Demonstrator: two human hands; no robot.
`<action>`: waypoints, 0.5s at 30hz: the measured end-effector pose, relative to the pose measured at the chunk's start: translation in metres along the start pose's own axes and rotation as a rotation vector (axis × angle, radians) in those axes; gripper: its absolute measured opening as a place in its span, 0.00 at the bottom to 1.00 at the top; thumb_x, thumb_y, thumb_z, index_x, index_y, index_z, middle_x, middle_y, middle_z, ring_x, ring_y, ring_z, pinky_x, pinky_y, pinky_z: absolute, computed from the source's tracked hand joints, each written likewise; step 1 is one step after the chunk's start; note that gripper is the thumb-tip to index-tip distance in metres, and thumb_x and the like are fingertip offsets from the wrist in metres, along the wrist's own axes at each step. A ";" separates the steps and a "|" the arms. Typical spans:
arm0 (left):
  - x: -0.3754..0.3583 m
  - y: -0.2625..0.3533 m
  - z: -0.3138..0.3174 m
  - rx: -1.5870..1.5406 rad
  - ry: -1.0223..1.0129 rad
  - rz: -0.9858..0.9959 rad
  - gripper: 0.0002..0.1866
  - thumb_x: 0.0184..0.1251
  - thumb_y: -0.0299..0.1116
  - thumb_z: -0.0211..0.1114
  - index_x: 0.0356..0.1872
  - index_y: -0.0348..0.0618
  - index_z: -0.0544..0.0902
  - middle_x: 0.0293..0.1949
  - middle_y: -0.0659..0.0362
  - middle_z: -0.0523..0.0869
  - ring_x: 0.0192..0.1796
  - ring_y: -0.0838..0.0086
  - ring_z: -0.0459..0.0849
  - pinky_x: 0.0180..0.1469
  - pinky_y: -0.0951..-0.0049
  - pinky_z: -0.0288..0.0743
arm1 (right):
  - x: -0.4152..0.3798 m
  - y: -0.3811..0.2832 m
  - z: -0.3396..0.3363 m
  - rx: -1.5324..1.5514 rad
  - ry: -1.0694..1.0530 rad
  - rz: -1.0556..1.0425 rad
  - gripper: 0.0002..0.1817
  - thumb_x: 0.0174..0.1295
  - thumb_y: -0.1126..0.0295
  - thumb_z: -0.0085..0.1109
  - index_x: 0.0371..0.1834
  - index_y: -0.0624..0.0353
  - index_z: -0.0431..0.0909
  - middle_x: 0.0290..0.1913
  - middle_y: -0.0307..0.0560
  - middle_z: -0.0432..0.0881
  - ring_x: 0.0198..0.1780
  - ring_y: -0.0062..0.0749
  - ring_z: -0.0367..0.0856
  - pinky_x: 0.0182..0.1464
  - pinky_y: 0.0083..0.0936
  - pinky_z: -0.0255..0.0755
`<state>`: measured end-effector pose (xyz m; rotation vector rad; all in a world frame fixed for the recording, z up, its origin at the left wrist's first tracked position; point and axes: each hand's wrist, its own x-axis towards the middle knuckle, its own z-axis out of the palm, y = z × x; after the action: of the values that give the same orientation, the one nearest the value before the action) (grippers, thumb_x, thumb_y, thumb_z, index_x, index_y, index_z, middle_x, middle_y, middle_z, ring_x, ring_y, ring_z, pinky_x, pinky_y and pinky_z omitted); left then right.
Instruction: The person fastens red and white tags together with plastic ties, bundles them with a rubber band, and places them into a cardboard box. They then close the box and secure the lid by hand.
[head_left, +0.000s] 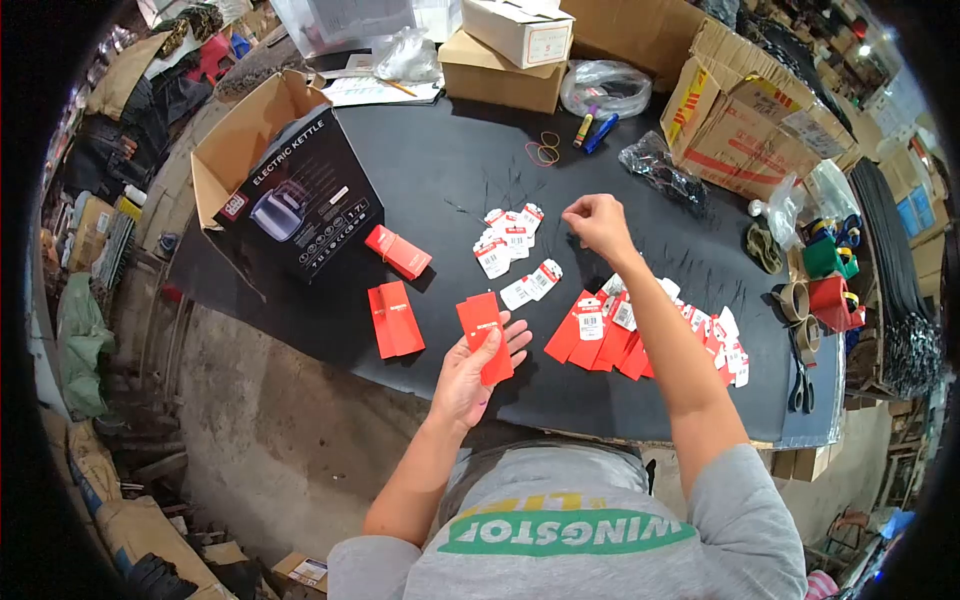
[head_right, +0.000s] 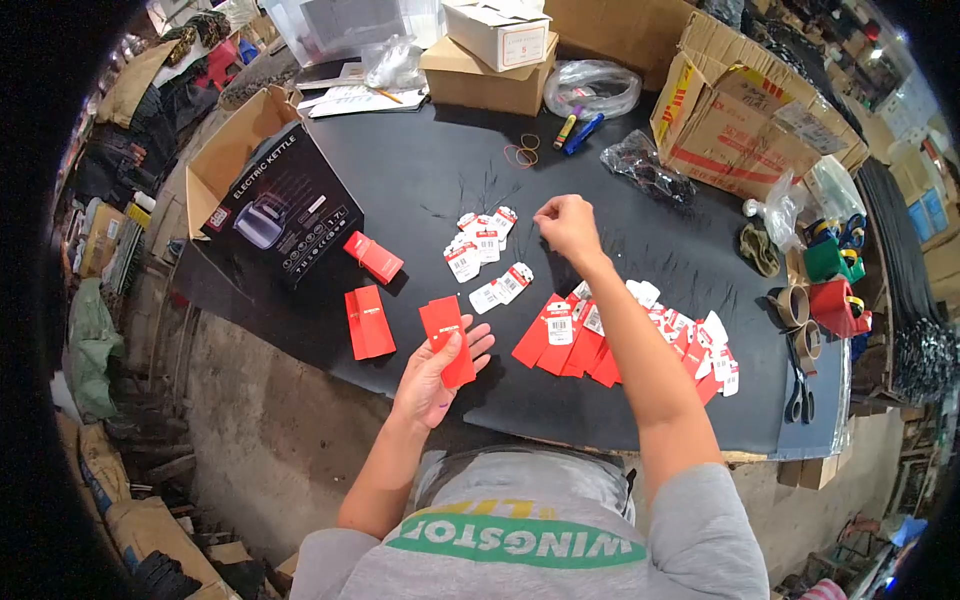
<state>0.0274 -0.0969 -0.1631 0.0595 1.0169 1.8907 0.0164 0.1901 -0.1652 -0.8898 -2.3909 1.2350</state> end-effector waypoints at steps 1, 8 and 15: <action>0.000 0.001 -0.001 -0.032 0.016 -0.002 0.26 0.73 0.39 0.55 0.64 0.32 0.65 0.61 0.42 0.73 0.63 0.57 0.75 0.62 0.59 0.74 | 0.003 -0.007 0.005 -0.027 -0.032 0.026 0.09 0.49 0.69 0.66 0.28 0.66 0.85 0.22 0.49 0.84 0.24 0.29 0.84 0.28 0.25 0.76; 0.000 0.008 -0.013 -0.240 -0.068 0.021 0.23 0.74 0.37 0.53 0.63 0.32 0.66 0.62 0.43 0.73 0.64 0.58 0.74 0.63 0.58 0.73 | 0.011 -0.024 0.029 -0.138 -0.226 0.185 0.10 0.44 0.67 0.69 0.20 0.63 0.83 0.18 0.47 0.83 0.19 0.26 0.82 0.26 0.22 0.76; 0.000 0.008 -0.003 -0.105 0.016 0.059 0.21 0.72 0.35 0.56 0.60 0.34 0.71 0.59 0.44 0.77 0.61 0.60 0.78 0.59 0.63 0.75 | -0.029 -0.046 -0.012 0.369 -0.336 0.096 0.12 0.55 0.67 0.69 0.33 0.67 0.83 0.22 0.40 0.79 0.19 0.18 0.73 0.21 0.15 0.65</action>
<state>0.0201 -0.1004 -0.1600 0.0136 0.9334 1.9987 0.0265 0.1587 -0.1206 -0.7345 -2.2562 1.9165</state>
